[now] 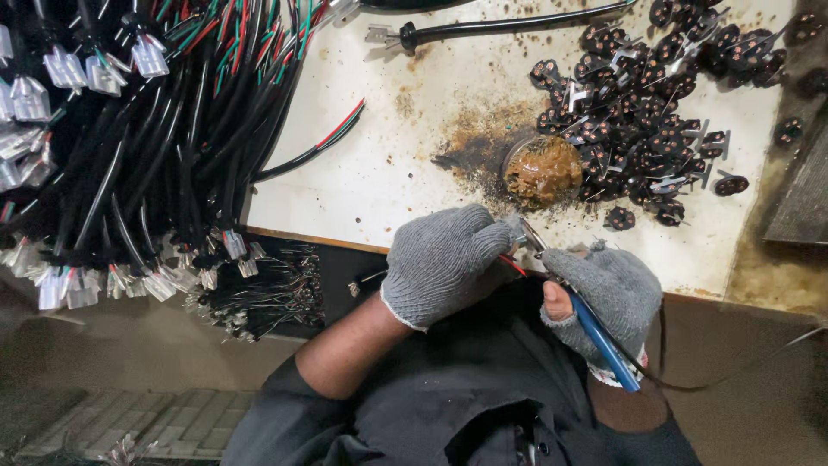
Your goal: The person solders wires to electrical connectors at a workbench. They hold a wire against a connector terminal, apply a soldering iron to the joint, and place the finished connector aside, repeating the process with additional wires and connectors.
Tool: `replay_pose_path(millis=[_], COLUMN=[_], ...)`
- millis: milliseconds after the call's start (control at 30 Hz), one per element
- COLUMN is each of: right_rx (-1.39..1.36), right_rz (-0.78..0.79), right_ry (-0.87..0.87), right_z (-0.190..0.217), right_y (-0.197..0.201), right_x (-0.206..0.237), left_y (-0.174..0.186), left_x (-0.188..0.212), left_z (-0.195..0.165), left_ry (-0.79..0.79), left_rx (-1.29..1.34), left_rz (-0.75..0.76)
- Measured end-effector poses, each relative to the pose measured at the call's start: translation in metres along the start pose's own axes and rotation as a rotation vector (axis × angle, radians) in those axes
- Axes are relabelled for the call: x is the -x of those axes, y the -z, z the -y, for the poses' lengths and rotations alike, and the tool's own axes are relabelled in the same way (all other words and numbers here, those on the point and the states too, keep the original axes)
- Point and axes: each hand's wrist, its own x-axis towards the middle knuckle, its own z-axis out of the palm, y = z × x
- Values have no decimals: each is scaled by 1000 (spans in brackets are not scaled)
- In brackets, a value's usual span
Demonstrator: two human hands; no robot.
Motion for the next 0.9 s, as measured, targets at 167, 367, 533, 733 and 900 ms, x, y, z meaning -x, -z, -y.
replay_pose_path(millis=[167, 367, 533, 733, 900], right_rx=[-34, -30, -106, -94, -518], right_rz=[-6, 96, -38, -148, -274], right_ry=[17, 209, 168, -148, -396], right_z=[-8, -23, -22, 2, 19], right_y=[0, 10, 9, 5, 11], right_x=[9, 17, 19, 23, 19], left_y=[-1, 2, 3, 1, -2], left_x=[0, -1, -5, -1, -1], left_z=[1, -3, -10, -8, -10], left_ry=[-1, 9, 1, -40, -17], left_rx=[-16, -7, -11, 27, 7], left_rz=[6, 9, -23, -73, -99])
